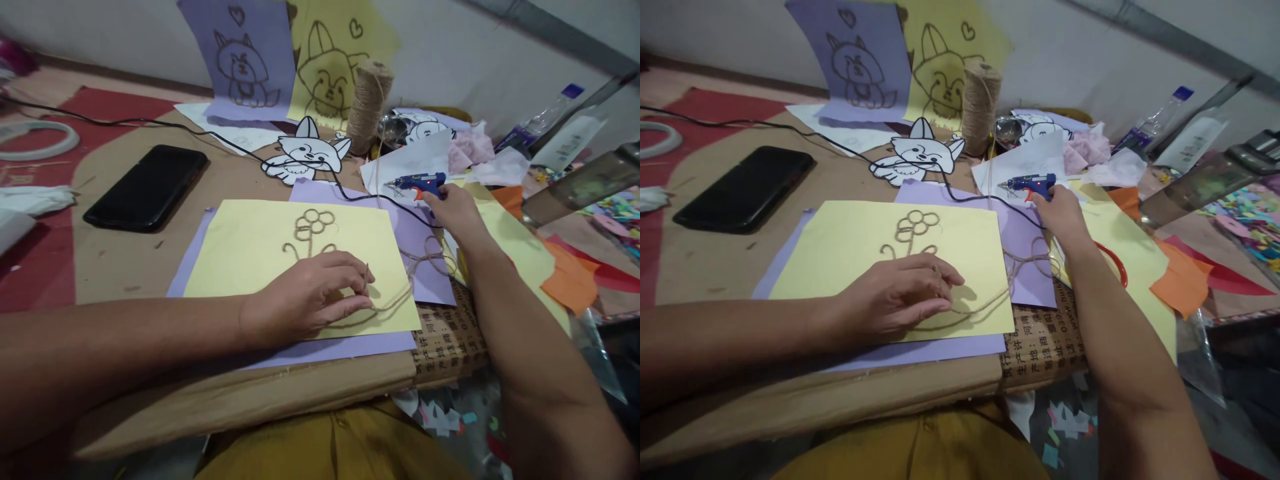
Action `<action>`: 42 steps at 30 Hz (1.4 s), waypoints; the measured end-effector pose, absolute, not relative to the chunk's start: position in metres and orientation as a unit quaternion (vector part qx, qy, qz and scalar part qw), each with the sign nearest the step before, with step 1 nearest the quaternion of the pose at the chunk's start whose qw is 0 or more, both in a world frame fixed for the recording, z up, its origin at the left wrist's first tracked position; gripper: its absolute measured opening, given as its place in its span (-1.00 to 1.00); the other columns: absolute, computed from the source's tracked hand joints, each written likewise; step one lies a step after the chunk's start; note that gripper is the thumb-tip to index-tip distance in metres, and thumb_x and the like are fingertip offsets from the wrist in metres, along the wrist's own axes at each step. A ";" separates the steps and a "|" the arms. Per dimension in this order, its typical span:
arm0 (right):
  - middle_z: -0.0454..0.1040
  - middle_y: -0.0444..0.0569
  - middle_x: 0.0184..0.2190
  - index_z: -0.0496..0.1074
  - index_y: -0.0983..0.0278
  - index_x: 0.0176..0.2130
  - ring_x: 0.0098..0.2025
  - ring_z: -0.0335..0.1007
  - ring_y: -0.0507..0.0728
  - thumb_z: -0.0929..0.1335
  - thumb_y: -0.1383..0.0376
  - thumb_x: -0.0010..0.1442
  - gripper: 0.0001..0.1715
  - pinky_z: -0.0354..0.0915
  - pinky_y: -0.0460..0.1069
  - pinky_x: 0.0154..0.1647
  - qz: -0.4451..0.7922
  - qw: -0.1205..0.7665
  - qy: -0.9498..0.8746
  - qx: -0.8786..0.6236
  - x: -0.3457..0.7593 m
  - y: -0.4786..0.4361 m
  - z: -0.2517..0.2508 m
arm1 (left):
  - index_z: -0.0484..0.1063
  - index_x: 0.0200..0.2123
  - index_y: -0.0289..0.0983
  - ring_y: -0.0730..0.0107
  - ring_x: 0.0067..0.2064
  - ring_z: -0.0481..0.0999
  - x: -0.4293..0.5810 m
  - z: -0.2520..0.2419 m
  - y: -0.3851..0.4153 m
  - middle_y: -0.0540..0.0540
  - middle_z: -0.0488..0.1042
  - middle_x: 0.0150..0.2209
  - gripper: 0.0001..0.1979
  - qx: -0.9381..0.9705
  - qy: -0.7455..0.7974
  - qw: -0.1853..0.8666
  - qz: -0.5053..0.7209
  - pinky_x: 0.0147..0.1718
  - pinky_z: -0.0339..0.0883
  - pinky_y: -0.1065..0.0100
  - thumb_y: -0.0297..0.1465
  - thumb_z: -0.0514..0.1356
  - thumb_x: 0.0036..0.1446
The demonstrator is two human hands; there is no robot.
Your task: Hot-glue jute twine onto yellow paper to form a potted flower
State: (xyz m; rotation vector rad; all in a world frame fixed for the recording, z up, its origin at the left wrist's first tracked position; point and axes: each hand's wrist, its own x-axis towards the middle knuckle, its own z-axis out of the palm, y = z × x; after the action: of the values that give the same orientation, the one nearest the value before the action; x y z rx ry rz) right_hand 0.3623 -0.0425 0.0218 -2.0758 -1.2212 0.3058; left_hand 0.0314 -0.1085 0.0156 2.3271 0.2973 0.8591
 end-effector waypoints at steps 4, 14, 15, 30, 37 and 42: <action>0.46 0.22 -0.01 0.43 0.29 -0.14 0.13 0.34 0.32 0.43 0.28 0.19 -0.77 0.22 0.28 0.22 -0.097 0.321 -0.591 -0.734 0.342 -0.057 0.029 | 0.53 -0.34 -0.31 0.44 -0.23 0.57 0.034 0.024 -0.110 -0.12 0.62 -0.23 -0.86 0.807 0.178 0.458 0.328 -0.24 0.42 0.43 -0.41 0.24 0.29; 0.57 -0.07 -0.23 0.38 0.20 -0.07 -0.21 0.51 0.09 0.43 0.16 0.28 -0.72 0.39 -0.01 -0.16 0.223 0.332 -0.784 -0.475 0.237 -0.132 0.047 | 0.52 -0.48 -0.31 0.56 -0.53 0.21 0.038 0.033 -0.093 0.03 0.33 -0.57 -0.59 0.680 0.406 0.538 0.289 -0.60 0.06 0.51 -0.09 0.27 0.22; 0.57 -0.09 -0.26 0.39 0.20 -0.08 -0.26 0.51 0.08 0.45 0.20 0.26 -0.73 0.38 -0.02 -0.20 0.214 0.325 -0.783 -0.486 0.234 -0.134 0.045 | 0.52 -0.49 -0.32 0.56 -0.54 0.21 0.038 0.033 -0.092 0.03 0.33 -0.58 -0.56 0.680 0.408 0.537 0.287 -0.60 0.06 0.50 -0.06 0.26 0.22; 0.45 -0.11 -0.46 0.39 0.23 -0.40 -0.42 0.31 0.06 0.35 0.33 0.22 -0.86 0.18 -0.01 -0.36 0.064 0.322 -0.740 -0.586 0.238 -0.106 0.017 | 0.58 -0.22 -0.28 0.25 -0.09 0.52 -0.001 0.014 -0.054 -0.15 0.60 -0.20 -0.80 0.888 0.302 0.105 0.331 -0.04 0.37 0.25 -0.34 0.16 0.32; 0.41 -0.10 -0.48 0.33 0.21 -0.42 -0.42 0.26 0.07 0.32 0.35 0.19 -0.86 0.12 0.00 -0.37 0.079 0.278 -0.746 -0.600 0.233 -0.107 0.018 | 0.57 -0.07 -0.33 0.22 -0.03 0.51 0.000 0.002 -0.039 -0.23 0.57 -0.08 -0.72 0.930 0.222 0.078 0.283 0.01 0.42 0.19 -0.45 0.06 0.35; 0.38 -0.13 -0.52 0.31 0.21 -0.41 -0.46 0.24 0.06 0.32 0.37 0.16 -0.88 0.08 0.00 -0.41 0.091 0.245 -0.746 -0.613 0.232 -0.110 0.018 | 0.59 -0.08 -0.35 0.17 -0.06 0.51 0.003 -0.002 -0.032 -0.24 0.58 -0.10 -0.68 0.937 0.227 0.076 0.256 -0.03 0.43 0.16 -0.44 0.04 0.36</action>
State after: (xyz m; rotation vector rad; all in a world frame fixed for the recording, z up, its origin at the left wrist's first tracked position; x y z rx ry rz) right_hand 0.2320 -0.1102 0.0183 -1.6731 -2.0363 0.2474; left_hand 0.0034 -0.0316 -0.0021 2.8075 0.6799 0.7666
